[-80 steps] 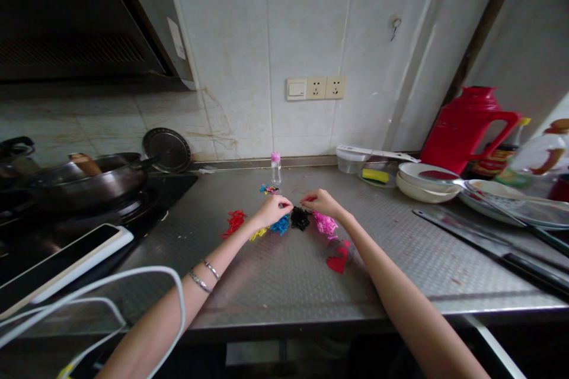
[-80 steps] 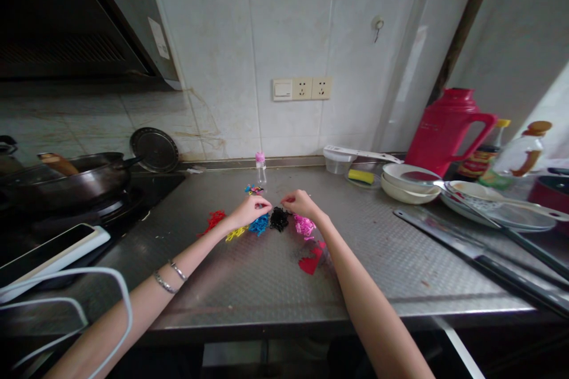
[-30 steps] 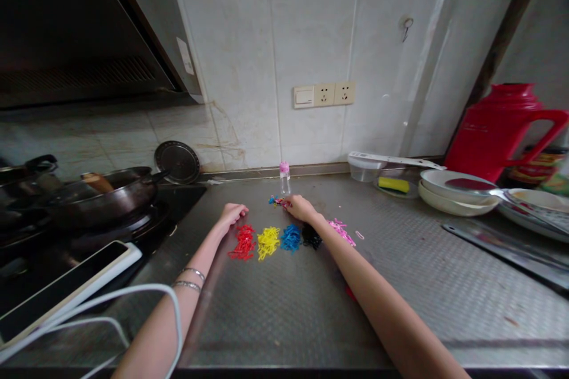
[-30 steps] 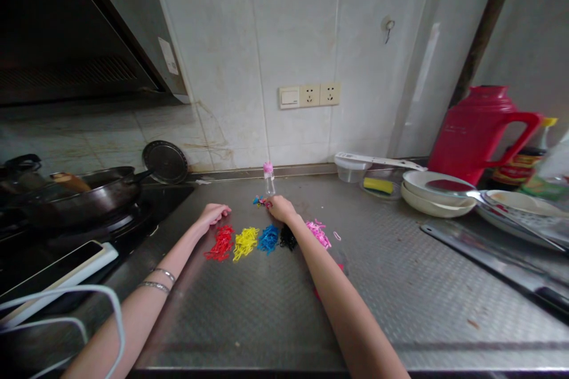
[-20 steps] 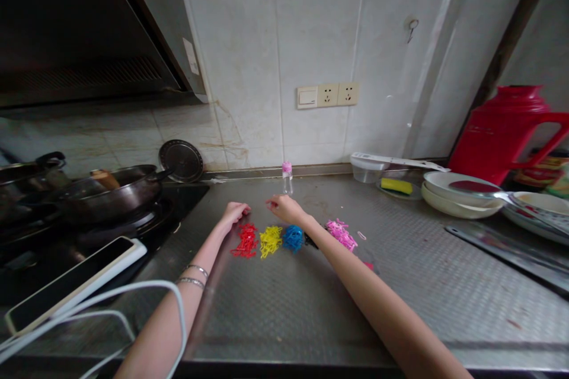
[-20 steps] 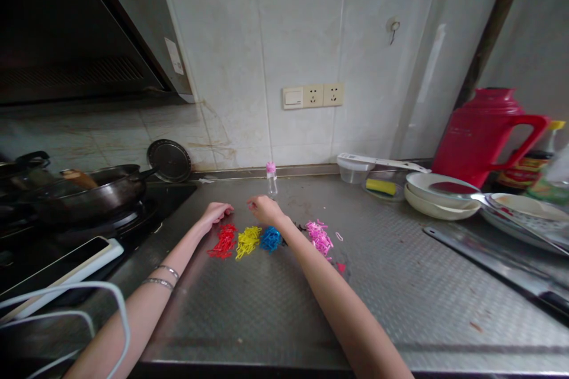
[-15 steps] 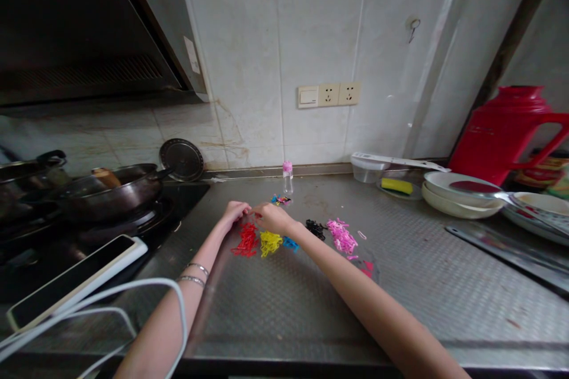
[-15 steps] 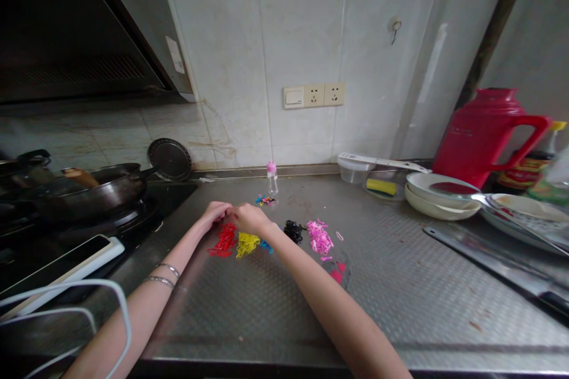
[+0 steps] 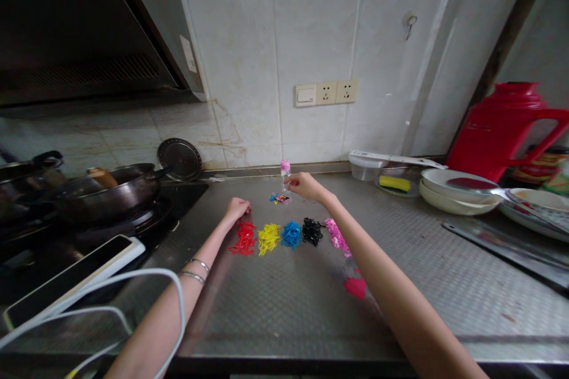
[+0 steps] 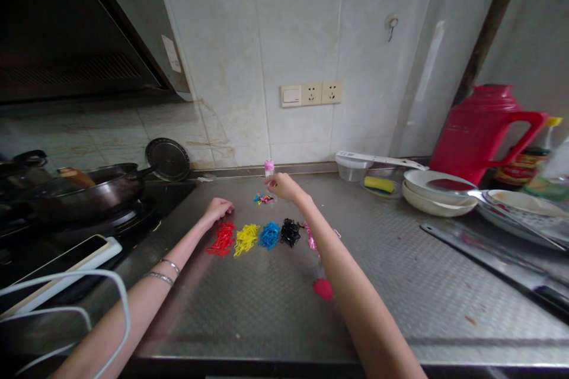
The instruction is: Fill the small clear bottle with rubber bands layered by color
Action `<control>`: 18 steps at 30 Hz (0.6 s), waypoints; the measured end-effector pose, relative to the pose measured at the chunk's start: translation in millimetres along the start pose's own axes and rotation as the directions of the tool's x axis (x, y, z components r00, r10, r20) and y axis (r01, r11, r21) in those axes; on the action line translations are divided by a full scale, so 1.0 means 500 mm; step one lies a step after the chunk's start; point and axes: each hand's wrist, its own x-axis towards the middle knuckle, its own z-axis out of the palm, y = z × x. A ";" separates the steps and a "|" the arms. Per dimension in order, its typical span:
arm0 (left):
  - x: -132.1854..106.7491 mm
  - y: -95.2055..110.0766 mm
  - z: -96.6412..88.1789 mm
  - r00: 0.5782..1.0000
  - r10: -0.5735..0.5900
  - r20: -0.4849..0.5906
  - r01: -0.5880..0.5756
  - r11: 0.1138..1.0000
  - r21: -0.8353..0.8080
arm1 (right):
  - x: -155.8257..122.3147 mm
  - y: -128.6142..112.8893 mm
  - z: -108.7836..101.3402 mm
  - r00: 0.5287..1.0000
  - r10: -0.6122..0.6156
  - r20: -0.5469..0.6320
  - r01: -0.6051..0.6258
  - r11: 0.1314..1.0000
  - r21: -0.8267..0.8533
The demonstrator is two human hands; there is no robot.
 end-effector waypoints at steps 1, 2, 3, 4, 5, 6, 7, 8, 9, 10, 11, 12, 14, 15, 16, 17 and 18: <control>0.004 0.005 0.004 0.999 0.037 -0.010 -0.036 0.999 0.039 | -0.002 0.015 -0.017 0.999 0.030 -0.019 -0.030 1.000 0.005; 0.007 0.012 0.010 0.997 0.081 -0.018 -0.079 0.994 0.077 | -0.005 0.028 -0.030 0.999 0.052 -0.015 -0.052 0.999 0.013; 0.011 0.019 0.017 0.992 0.126 -0.027 -0.123 0.986 0.109 | -0.009 0.039 -0.040 0.997 0.076 -0.008 -0.076 0.997 0.022; 0.014 0.028 0.025 0.985 0.172 -0.032 -0.166 0.977 0.133 | -0.012 0.047 -0.048 0.995 0.098 0.002 -0.098 0.995 0.032; 0.017 0.037 0.035 0.976 0.214 -0.029 -0.208 0.967 0.147 | -0.016 0.054 -0.052 0.993 0.118 0.012 -0.118 0.992 0.040; 0.019 0.047 0.045 0.968 0.252 -0.020 -0.246 0.956 0.157 | -0.019 0.060 -0.055 0.991 0.135 0.018 -0.135 0.990 0.046; 0.021 0.058 0.056 0.959 0.284 -0.005 -0.279 0.946 0.167 | -0.021 0.065 -0.056 0.989 0.147 0.022 -0.148 0.988 0.051; 0.021 0.068 0.068 0.952 0.305 0.011 -0.302 0.936 0.182 | -0.023 0.070 -0.056 0.987 0.158 0.027 -0.160 0.986 0.056; 0.021 0.078 0.079 0.949 0.316 0.027 -0.314 0.928 0.202 | -0.025 0.075 -0.056 0.985 0.167 0.033 -0.169 0.984 0.060; 0.019 0.088 0.089 0.947 0.319 0.042 -0.320 0.920 0.225 | -0.026 0.080 -0.056 0.983 0.177 0.041 -0.180 0.982 0.065; 0.016 0.097 0.099 0.947 0.318 0.053 -0.321 0.914 0.247 | -0.027 0.086 -0.056 0.981 0.188 0.047 -0.191 0.979 0.069; 0.013 0.105 0.107 0.947 0.314 0.063 -0.320 0.910 0.264 | -0.029 0.091 -0.057 0.979 0.199 0.051 -0.202 0.977 0.072; 0.005 0.118 0.119 0.948 0.306 0.084 -0.317 0.904 0.285 | -0.033 0.102 -0.062 0.976 0.214 0.047 -0.218 0.973 0.073; 0.001 0.122 0.123 0.951 0.297 0.091 -0.311 0.903 0.296 | -0.035 0.107 -0.065 0.975 0.217 0.042 -0.219 0.973 0.072; -0.002 0.126 0.127 0.955 0.283 0.094 -0.298 0.903 0.309 | -0.037 0.111 -0.068 0.975 0.218 0.035 -0.220 0.973 0.072; -0.004 0.128 0.130 0.960 0.265 0.092 -0.280 0.904 0.322 | -0.040 0.115 -0.071 0.975 0.219 0.029 -0.221 0.973 0.073; -0.005 0.129 0.131 0.964 0.249 0.089 -0.264 0.905 0.333 | -0.042 0.119 -0.073 0.975 0.222 0.024 -0.224 0.972 0.074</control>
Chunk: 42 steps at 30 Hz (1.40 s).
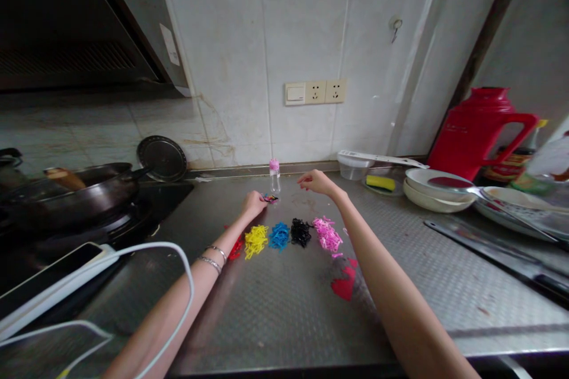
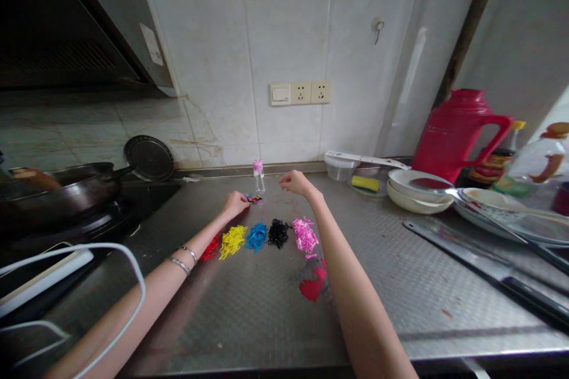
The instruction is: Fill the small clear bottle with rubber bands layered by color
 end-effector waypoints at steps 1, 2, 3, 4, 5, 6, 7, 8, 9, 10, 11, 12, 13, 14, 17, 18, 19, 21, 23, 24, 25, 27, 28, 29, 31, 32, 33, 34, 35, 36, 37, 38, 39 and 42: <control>0.000 0.001 0.001 1.000 -0.012 0.002 0.012 1.000 0.005 | -0.001 0.004 -0.002 1.000 0.006 -0.004 -0.006 1.000 0.002; 0.001 0.000 0.001 1.000 -0.017 0.005 0.017 1.000 0.003 | -0.002 0.008 -0.003 1.000 0.015 -0.007 -0.015 1.000 0.002; 0.002 -0.001 0.000 1.000 -0.014 0.009 0.014 1.000 -0.009 | -0.002 0.012 -0.004 1.000 0.025 -0.007 -0.025 1.000 0.001; 0.003 -0.004 -0.003 1.000 -0.010 0.012 0.010 1.000 -0.029 | -0.002 0.015 -0.004 0.999 0.034 -0.005 -0.034 0.999 -0.002; 0.003 -0.007 -0.008 1.000 -0.006 0.017 0.007 0.999 -0.051 | -0.002 0.019 -0.004 0.999 0.042 -0.002 -0.042 0.999 -0.006; 0.003 -0.010 -0.015 1.000 -0.006 0.024 0.008 0.997 -0.072 | -0.002 0.022 -0.003 0.999 0.049 0.002 -0.049 0.999 -0.010; 0.001 -0.014 -0.025 0.999 -0.009 0.037 0.012 0.996 -0.086 | -0.001 0.025 -0.001 0.999 0.053 0.007 -0.053 0.999 -0.013; -0.003 -0.018 -0.036 0.998 -0.007 0.058 0.013 0.996 -0.091 | -0.001 0.029 0.000 0.998 0.055 0.012 -0.055 0.998 -0.015; -0.008 -0.021 -0.049 0.996 -0.003 0.089 0.011 0.996 -0.087 | -0.001 0.032 0.002 0.998 0.058 0.017 -0.058 0.998 -0.016; -0.014 -0.024 -0.062 0.992 0.010 0.129 0.000 0.997 -0.079 | -0.001 0.036 0.004 0.998 0.064 0.024 -0.064 0.998 -0.017; -0.023 -0.025 -0.075 0.984 0.029 0.174 -0.016 0.997 -0.074 | 0.000 0.040 0.007 0.997 0.072 0.033 -0.072 0.997 -0.018; -0.032 -0.026 -0.088 0.975 0.047 0.216 -0.032 0.997 -0.076 | 0.000 0.045 0.009 0.996 0.082 0.044 -0.081 0.997 -0.019; -0.043 -0.025 -0.099 0.965 0.066 0.255 -0.046 0.995 -0.083 | 0.001 0.051 0.013 0.994 0.093 0.055 -0.092 0.996 -0.020; -0.053 -0.023 -0.108 0.955 0.080 0.285 -0.055 0.994 -0.092 | 0.002 0.057 0.017 0.992 0.103 0.067 -0.102 0.995 -0.022; -0.083 -0.012 -0.125 0.925 0.104 0.365 -0.060 0.990 -0.130 | 0.003 0.074 0.030 0.987 0.127 0.099 -0.125 0.992 -0.026; -0.091 -0.008 -0.127 0.913 0.110 0.393 -0.058 0.988 -0.143 | 0.003 0.078 0.034 0.985 0.136 0.107 -0.134 0.991 -0.028; -0.098 -0.003 -0.129 0.901 0.115 0.418 -0.056 0.987 -0.151 | 0.002 0.082 0.037 0.983 0.146 0.113 -0.143 0.989 -0.032; -0.106 0.005 -0.130 0.888 0.118 0.444 -0.051 0.986 -0.161 | -0.001 0.087 0.042 0.980 0.160 0.117 -0.156 0.987 -0.042; -0.109 0.008 -0.130 0.899 0.104 0.426 -0.031 0.984 -0.176 | -0.003 0.089 0.044 0.980 0.167 0.109 -0.161 0.985 -0.057; -0.108 0.008 -0.130 0.908 0.091 0.408 -0.014 0.982 -0.187 | -0.003 0.089 0.043 0.981 0.166 0.103 -0.160 0.985 -0.064; -0.106 0.005 -0.128 0.920 0.074 0.386 0.005 0.980 -0.201 | -0.003 0.088 0.043 0.982 0.163 0.096 -0.157 0.985 -0.072; -0.099 -0.005 -0.125 0.943 0.039 0.332 0.038 0.975 -0.221 | -0.001 0.083 0.042 0.984 0.150 0.092 -0.142 0.986 -0.091; -0.094 -0.012 -0.122 0.953 0.025 0.303 0.047 0.973 -0.227 | 0.000 0.078 0.043 0.985 0.142 0.094 -0.132 0.986 -0.105; -0.090 -0.021 -0.120 0.962 0.013 0.274 0.053 0.971 -0.232 | 0.002 0.072 0.044 0.987 0.133 0.094 -0.120 0.985 -0.125; -0.081 -0.040 -0.113 0.975 -0.009 0.221 0.063 0.970 -0.237 | 0.006 0.056 0.052 0.990 0.103 0.096 -0.084 0.980 -0.182; -0.077 -0.051 -0.111 0.980 -0.025 0.197 0.073 0.969 -0.236 | 0.007 0.046 0.059 0.992 0.081 0.099 -0.059 0.975 -0.212; -0.074 -0.061 -0.108 0.983 -0.046 0.175 0.087 0.969 -0.233 | 0.008 0.036 0.068 0.992 0.060 0.108 -0.033 0.970 -0.240; -0.072 -0.070 -0.106 0.985 -0.068 0.158 0.103 0.968 -0.229 | 0.009 0.025 0.078 0.992 0.044 0.122 -0.011 0.965 -0.262; -0.070 -0.078 -0.105 0.986 -0.086 0.145 0.117 0.968 -0.223 | 0.010 0.014 0.090 0.990 0.035 0.140 0.005 0.960 -0.279; -0.069 -0.084 -0.104 0.986 -0.101 0.134 0.129 0.967 -0.219 | 0.010 0.002 0.103 0.987 0.035 0.156 0.013 0.955 -0.297; -0.068 -0.090 -0.104 0.986 -0.112 0.125 0.137 0.967 -0.215 | 0.010 -0.009 0.115 0.986 0.039 0.165 0.016 0.947 -0.320; -0.067 -0.094 -0.104 0.986 -0.120 0.116 0.143 0.967 -0.212 | 0.009 -0.019 0.128 0.985 0.040 0.169 0.022 0.938 -0.346; -0.067 -0.097 -0.104 0.986 -0.127 0.109 0.147 0.967 -0.209 | 0.009 -0.030 0.139 0.985 0.041 0.168 0.026 0.925 -0.378; -0.066 -0.105 -0.101 0.983 -0.149 0.103 0.167 0.966 -0.196 | 0.008 -0.055 0.167 0.984 0.020 0.178 0.069 0.875 -0.479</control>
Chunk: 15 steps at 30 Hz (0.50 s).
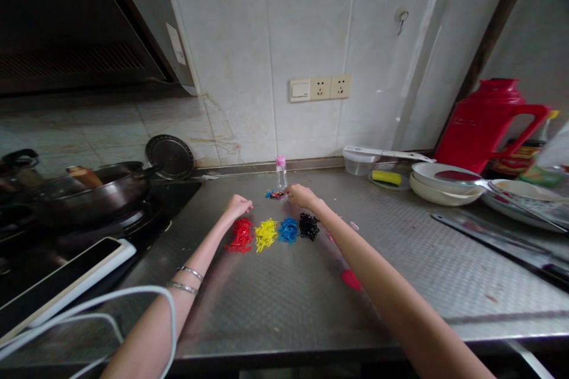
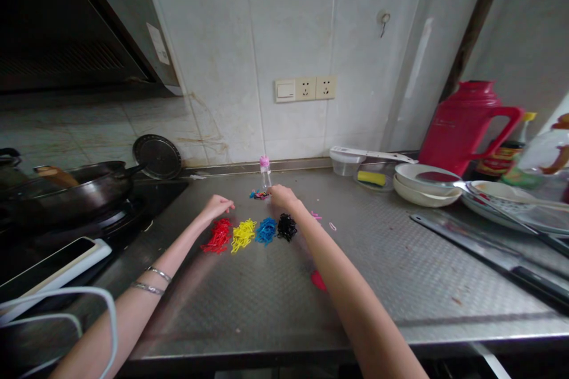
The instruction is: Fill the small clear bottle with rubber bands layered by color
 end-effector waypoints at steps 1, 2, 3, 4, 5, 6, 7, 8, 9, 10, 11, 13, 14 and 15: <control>0.001 -0.003 0.001 1.000 -0.004 -0.003 0.004 1.000 0.003 | 0.001 -0.009 0.003 1.000 -0.018 0.002 0.018 0.999 -0.039; 0.002 -0.007 0.003 1.000 -0.006 -0.006 0.006 1.000 0.004 | 0.001 -0.017 0.005 0.999 -0.041 0.003 0.041 0.996 -0.075; 0.004 -0.011 0.005 1.000 -0.006 -0.010 0.006 1.000 0.004 | 0.002 -0.025 0.008 0.998 -0.062 0.003 0.062 0.992 -0.109; 0.005 -0.016 0.006 1.000 -0.005 -0.015 0.005 1.000 0.006 | 0.002 -0.031 0.010 0.997 -0.079 0.002 0.079 0.987 -0.142; 0.007 -0.021 0.008 1.000 -0.002 -0.018 0.002 1.000 0.009 | 0.003 -0.038 0.012 0.996 -0.091 0.001 0.090 0.981 -0.173; 0.008 -0.026 0.010 1.000 0.001 -0.020 -0.001 1.000 0.014 | 0.003 -0.044 0.014 0.995 -0.097 -0.002 0.095 0.975 -0.201; 0.009 -0.030 0.011 1.000 0.003 -0.021 -0.002 1.000 0.023 | 0.004 -0.049 0.016 0.995 -0.097 -0.007 0.093 0.970 -0.226; 0.010 -0.033 0.012 1.000 0.004 -0.021 -0.004 0.999 0.032 | 0.005 -0.054 0.017 0.996 -0.091 -0.012 0.086 0.965 -0.247; 0.010 -0.036 0.013 1.000 0.003 -0.023 -0.003 0.999 0.041 | 0.006 -0.059 0.018 0.996 -0.083 -0.017 0.076 0.962 -0.263; 0.010 -0.037 0.013 1.000 0.000 -0.025 0.002 0.999 0.050 | 0.007 -0.064 0.018 0.997 -0.075 -0.020 0.067 0.959 -0.276; 0.010 -0.038 0.013 1.000 -0.005 -0.028 0.006 0.998 0.059 | 0.008 -0.067 0.018 0.997 -0.069 -0.021 0.060 0.957 -0.285; 0.009 -0.038 0.012 1.000 -0.008 -0.030 0.010 0.997 0.072 | 0.011 -0.072 0.018 0.997 -0.068 -0.020 0.059 0.953 -0.298; 0.009 -0.037 0.012 1.000 -0.006 -0.030 0.008 0.997 0.077 | 0.012 -0.074 0.018 0.997 -0.070 -0.020 0.061 0.952 -0.301; 0.009 -0.037 0.012 1.000 -0.003 -0.030 0.005 0.997 0.082 | 0.014 -0.075 0.017 0.997 -0.072 -0.019 0.063 0.951 -0.303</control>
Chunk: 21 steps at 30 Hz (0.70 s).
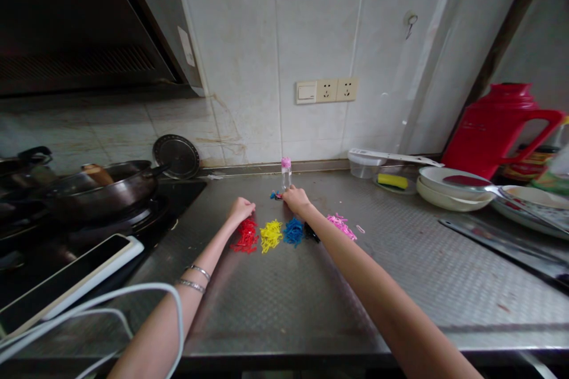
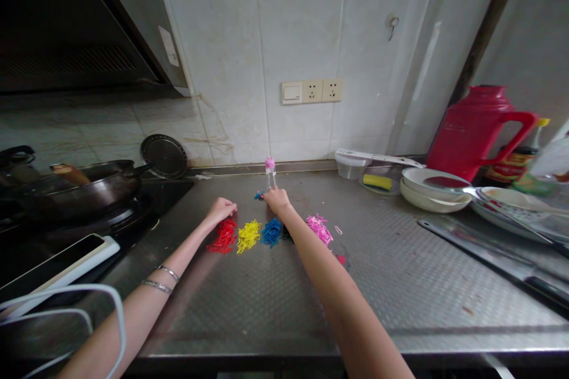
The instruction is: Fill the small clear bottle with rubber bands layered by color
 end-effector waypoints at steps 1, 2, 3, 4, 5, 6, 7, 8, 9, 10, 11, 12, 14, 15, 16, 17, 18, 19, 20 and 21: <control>0.000 0.000 0.000 1.000 0.004 0.001 -0.004 1.000 0.003 | 0.001 0.000 0.000 1.000 -0.002 -0.001 0.002 1.000 0.000; 0.000 0.000 0.000 1.000 0.004 0.002 -0.004 1.000 0.005 | 0.001 0.000 -0.001 1.000 -0.002 -0.002 0.002 1.000 0.002; 0.000 0.000 0.000 1.000 0.000 0.003 0.000 1.000 0.007 | 0.001 0.000 -0.001 1.000 0.003 -0.004 -0.002 1.000 0.009; 0.000 0.000 0.000 1.000 -0.005 0.003 0.005 1.000 0.007 | -0.001 0.002 -0.003 1.000 0.010 -0.008 -0.010 1.000 0.020; 0.000 -0.001 0.000 1.000 -0.009 0.003 0.009 1.000 0.005 | -0.003 0.005 -0.005 1.000 0.020 -0.015 -0.019 0.999 0.037; 0.000 -0.001 0.001 1.000 -0.012 0.003 0.012 1.000 0.001 | -0.007 0.009 -0.008 0.999 0.032 -0.025 -0.031 0.998 0.061; -0.001 -0.001 0.001 1.000 -0.014 0.003 0.014 1.000 -0.003 | -0.012 0.015 -0.012 0.998 0.052 -0.034 -0.048 0.995 0.090; -0.001 -0.002 0.001 1.000 -0.015 0.002 0.015 1.000 -0.007 | -0.019 0.024 -0.016 0.996 0.075 -0.042 -0.069 0.990 0.125; -0.001 -0.002 0.001 1.000 -0.016 0.003 0.016 1.000 -0.011 | -0.027 0.035 -0.020 0.994 0.100 -0.045 -0.091 0.982 0.163; -0.002 -0.002 0.001 1.000 -0.017 0.004 0.017 1.000 -0.013 | -0.036 0.048 -0.024 0.990 0.131 -0.044 -0.120 0.972 0.203; -0.002 -0.001 0.001 1.000 -0.019 0.004 0.019 1.000 -0.014 | -0.047 0.064 -0.028 0.987 0.156 -0.040 -0.142 0.959 0.244; -0.003 -0.001 0.001 1.000 -0.019 0.003 0.019 1.000 -0.013 | -0.060 0.081 -0.031 0.984 0.175 -0.035 -0.159 0.946 0.283; -0.003 -0.001 0.001 1.000 -0.012 0.002 0.012 1.000 -0.012 | -0.089 0.121 -0.033 0.980 0.194 -0.038 -0.168 0.919 0.357; -0.004 -0.001 0.000 1.000 -0.005 0.003 0.006 1.000 -0.014 | -0.106 0.141 -0.033 0.979 0.197 -0.046 -0.165 0.907 0.387; -0.004 -0.001 0.000 1.000 0.001 0.003 -0.001 1.000 -0.015 | -0.123 0.160 -0.031 0.977 0.204 -0.057 -0.163 0.897 0.411; -0.004 -0.002 0.000 1.000 0.005 0.003 -0.005 1.000 -0.015 | -0.141 0.178 -0.029 0.978 0.201 -0.058 -0.157 0.888 0.431; -0.004 -0.002 0.000 1.000 0.005 0.002 -0.005 1.000 -0.015 | -0.159 0.193 -0.025 0.979 0.201 -0.046 -0.159 0.878 0.451; -0.005 -0.002 0.000 1.000 0.004 0.000 -0.004 1.000 -0.014 | -0.176 0.205 -0.022 0.979 0.202 -0.037 -0.162 0.869 0.467; -0.005 -0.002 0.000 1.000 0.002 -0.001 -0.002 1.000 -0.012 | -0.191 0.214 -0.018 0.979 0.202 -0.022 -0.167 0.861 0.480; -0.006 -0.002 -0.001 1.000 0.001 -0.001 -0.001 1.000 -0.011 | -0.205 0.221 -0.014 0.981 0.194 -0.007 -0.165 0.853 0.496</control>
